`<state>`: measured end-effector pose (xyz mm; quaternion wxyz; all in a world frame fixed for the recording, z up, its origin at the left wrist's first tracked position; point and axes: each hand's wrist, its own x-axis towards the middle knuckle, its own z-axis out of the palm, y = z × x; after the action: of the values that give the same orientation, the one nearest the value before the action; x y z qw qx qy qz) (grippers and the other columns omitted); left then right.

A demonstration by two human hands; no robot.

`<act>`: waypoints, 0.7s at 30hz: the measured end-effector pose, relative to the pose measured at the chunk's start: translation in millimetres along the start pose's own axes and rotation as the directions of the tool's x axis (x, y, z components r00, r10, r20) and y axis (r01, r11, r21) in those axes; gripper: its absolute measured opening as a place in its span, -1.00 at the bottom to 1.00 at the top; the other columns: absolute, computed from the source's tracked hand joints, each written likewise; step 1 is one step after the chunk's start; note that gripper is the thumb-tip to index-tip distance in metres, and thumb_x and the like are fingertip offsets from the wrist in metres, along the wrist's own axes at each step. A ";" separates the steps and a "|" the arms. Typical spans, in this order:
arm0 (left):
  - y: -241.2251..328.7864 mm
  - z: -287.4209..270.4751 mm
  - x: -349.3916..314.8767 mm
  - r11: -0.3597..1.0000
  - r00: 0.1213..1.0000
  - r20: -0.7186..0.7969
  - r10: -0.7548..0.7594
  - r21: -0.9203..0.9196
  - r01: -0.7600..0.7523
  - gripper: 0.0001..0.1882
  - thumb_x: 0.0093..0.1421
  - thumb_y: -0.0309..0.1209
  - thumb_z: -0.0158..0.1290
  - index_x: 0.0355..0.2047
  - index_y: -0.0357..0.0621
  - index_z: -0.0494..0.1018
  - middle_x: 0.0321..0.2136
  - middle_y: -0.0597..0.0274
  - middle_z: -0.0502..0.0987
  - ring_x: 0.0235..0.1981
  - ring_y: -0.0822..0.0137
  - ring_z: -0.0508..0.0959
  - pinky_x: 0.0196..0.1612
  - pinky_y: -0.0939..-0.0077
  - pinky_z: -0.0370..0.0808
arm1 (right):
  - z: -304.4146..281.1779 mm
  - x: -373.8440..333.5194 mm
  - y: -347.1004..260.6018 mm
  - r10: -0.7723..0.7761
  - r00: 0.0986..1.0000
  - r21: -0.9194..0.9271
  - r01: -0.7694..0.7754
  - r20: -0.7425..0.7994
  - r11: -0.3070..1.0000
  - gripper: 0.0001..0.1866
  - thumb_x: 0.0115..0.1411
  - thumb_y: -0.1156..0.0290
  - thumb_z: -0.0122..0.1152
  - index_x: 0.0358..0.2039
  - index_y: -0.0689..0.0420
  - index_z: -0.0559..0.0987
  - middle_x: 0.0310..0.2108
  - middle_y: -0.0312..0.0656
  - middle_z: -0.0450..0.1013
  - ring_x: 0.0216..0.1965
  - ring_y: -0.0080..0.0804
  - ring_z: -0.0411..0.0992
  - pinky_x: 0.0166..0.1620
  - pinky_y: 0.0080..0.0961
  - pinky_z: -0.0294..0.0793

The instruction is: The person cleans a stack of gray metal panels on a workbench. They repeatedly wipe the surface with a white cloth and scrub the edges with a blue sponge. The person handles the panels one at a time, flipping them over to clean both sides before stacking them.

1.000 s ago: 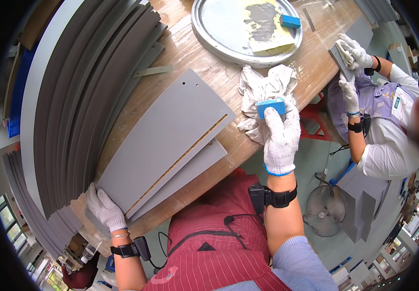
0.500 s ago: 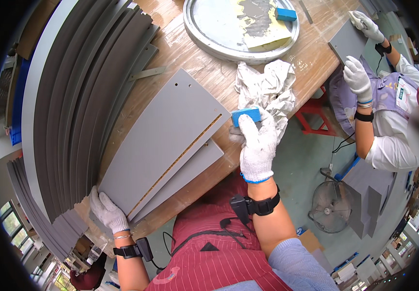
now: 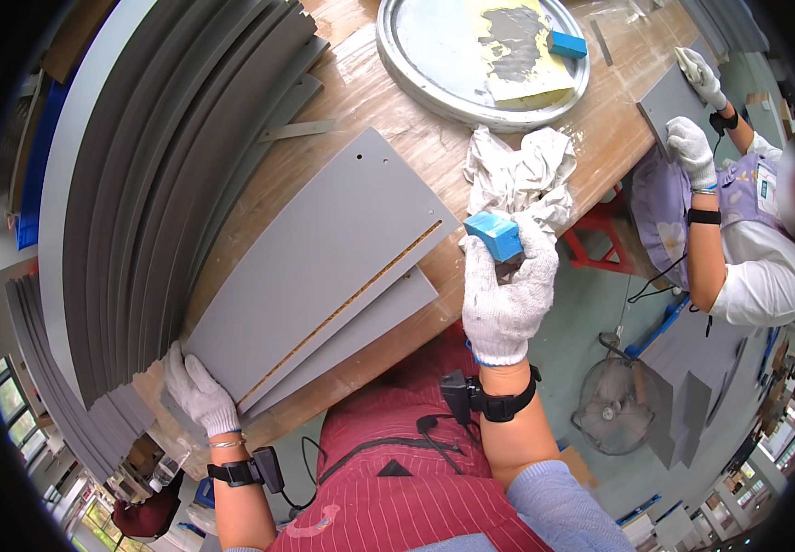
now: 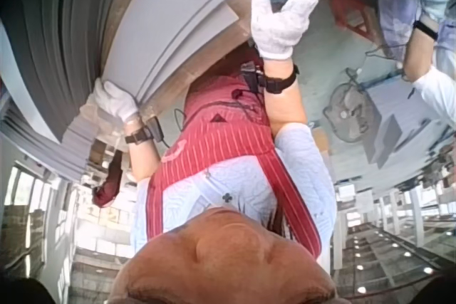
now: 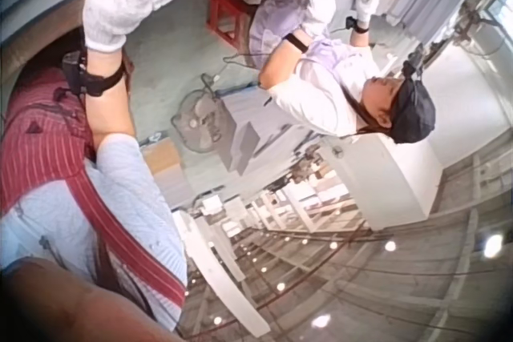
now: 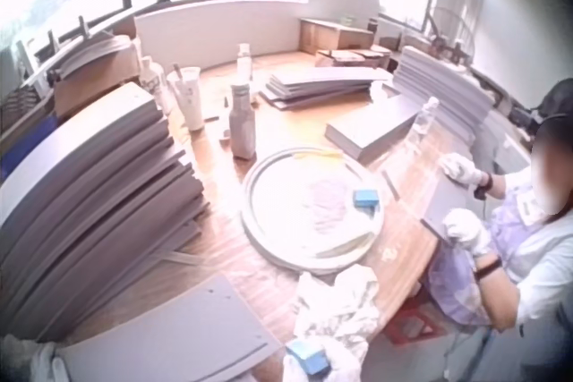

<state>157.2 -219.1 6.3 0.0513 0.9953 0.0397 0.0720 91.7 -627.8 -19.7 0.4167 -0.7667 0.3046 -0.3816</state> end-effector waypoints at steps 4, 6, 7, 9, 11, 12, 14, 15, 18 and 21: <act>-0.1 0.3 -1.6 1.000 1.000 0.000 -0.001 -0.005 0.001 -0.49 0.47 -0.11 -0.16 0.22 -0.20 0.43 0.21 -0.11 0.44 0.29 -0.09 0.35 0.35 0.04 0.21 | -4.9 4.7 -6.0 -0.090 0.991 -0.092 0.099 0.097 0.991 -0.48 0.15 0.66 0.41 0.12 0.25 0.44 -0.01 -0.08 0.49 -0.03 -0.37 0.53 0.02 -0.44 0.57; 2.4 -1.1 -0.6 1.000 1.000 0.004 0.002 -0.005 -0.002 -0.49 0.47 -0.10 -0.16 0.22 -0.20 0.43 0.21 -0.12 0.44 0.30 -0.09 0.34 0.35 0.03 0.20 | -5.1 5.6 -7.0 -0.089 0.992 -0.088 0.097 0.091 0.991 -0.48 0.15 0.66 0.42 0.11 0.24 0.45 -0.02 -0.08 0.50 -0.04 -0.37 0.54 0.02 -0.44 0.57; 2.6 -1.5 -0.7 1.000 1.000 0.005 0.003 -0.003 -0.003 -0.49 0.47 -0.10 -0.16 0.22 -0.21 0.42 0.21 -0.12 0.44 0.30 -0.10 0.34 0.35 0.03 0.20 | -5.4 5.2 -7.8 -0.105 0.989 -0.082 0.114 0.102 0.990 -0.48 0.14 0.66 0.42 0.11 0.24 0.45 -0.02 -0.08 0.51 -0.04 -0.37 0.54 0.01 -0.44 0.57; 1.5 -0.7 -1.4 1.000 1.000 0.001 -0.002 0.000 0.002 -0.49 0.47 -0.11 -0.16 0.22 -0.21 0.42 0.21 -0.13 0.44 0.29 -0.11 0.34 0.36 0.03 0.20 | -6.9 6.9 -9.8 -0.127 0.984 -0.115 0.141 0.124 0.983 -0.48 0.14 0.67 0.41 0.10 0.23 0.45 -0.01 -0.08 0.51 -0.04 -0.38 0.54 0.02 -0.43 0.57; 1.2 -0.3 -1.2 1.000 1.000 -0.001 -0.003 -0.001 0.003 -0.49 0.47 -0.11 -0.15 0.21 -0.21 0.43 0.21 -0.14 0.43 0.29 -0.11 0.34 0.36 0.02 0.20 | -8.0 8.5 -9.6 -0.122 0.986 -0.142 0.138 0.112 0.980 -0.49 0.14 0.68 0.41 0.10 0.23 0.46 0.00 -0.08 0.52 -0.04 -0.38 0.55 0.02 -0.43 0.57; 1.3 -0.5 -0.9 1.000 1.000 -0.002 -0.002 -0.001 0.002 -0.49 0.47 -0.11 -0.15 0.21 -0.21 0.43 0.21 -0.14 0.43 0.29 -0.11 0.34 0.36 0.02 0.20 | -6.5 7.9 -6.9 -0.096 0.994 -0.132 0.102 0.053 0.986 -0.50 0.10 0.59 0.46 0.06 0.16 0.51 -0.05 -0.12 0.56 -0.08 -0.29 0.57 0.14 -0.28 0.46; 1.5 -0.4 -0.5 1.000 1.000 -0.004 0.001 -0.003 -0.001 -0.50 0.47 -0.12 -0.14 0.21 -0.21 0.43 0.21 -0.14 0.43 0.29 -0.11 0.34 0.36 0.02 0.20 | -4.7 7.3 -4.6 -0.090 0.995 -0.110 0.093 0.032 0.990 -0.50 0.06 0.51 0.51 0.03 0.11 0.56 -0.11 -0.15 0.61 -0.12 -0.20 0.60 0.19 -0.18 0.40; 1.8 -0.5 -0.2 1.000 1.000 -0.003 0.004 -0.003 -0.004 -0.51 0.47 -0.13 -0.14 0.21 -0.22 0.43 0.21 -0.14 0.43 0.29 -0.11 0.34 0.36 0.02 0.20 | -5.5 7.4 -5.9 -0.111 0.991 -0.101 0.118 0.072 0.988 -0.49 0.05 0.52 0.51 0.04 0.11 0.55 -0.12 -0.15 0.61 -0.12 -0.20 0.60 0.13 -0.23 0.45; 1.8 -1.2 -1.0 1.000 1.000 0.000 0.006 -0.009 -0.006 -0.52 0.46 -0.15 -0.12 0.20 -0.22 0.43 0.21 -0.14 0.43 0.29 -0.11 0.34 0.36 0.03 0.21 | -6.6 13.2 -4.7 -0.103 0.991 -0.102 0.112 0.091 0.988 -0.43 0.06 0.57 0.50 0.10 0.17 0.50 -0.10 -0.10 0.58 -0.12 -0.26 0.59 -0.02 -0.40 0.56; 0.0 0.1 -0.2 1.000 1.000 -0.008 0.011 0.004 -0.011 -0.52 0.46 -0.16 -0.10 0.20 -0.24 0.43 0.21 -0.14 0.43 0.28 -0.11 0.35 0.35 0.04 0.22 | -7.1 27.5 -3.4 0.106 0.994 0.036 -0.105 -0.024 0.994 -0.49 0.14 0.62 0.43 0.11 0.26 0.47 0.00 -0.09 0.51 -0.03 -0.38 0.52 0.04 -0.45 0.54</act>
<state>157.0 -219.2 6.2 0.0486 0.9953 0.0347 0.0763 100.6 -650.7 -5.1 0.4454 -0.7374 0.3434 -0.3742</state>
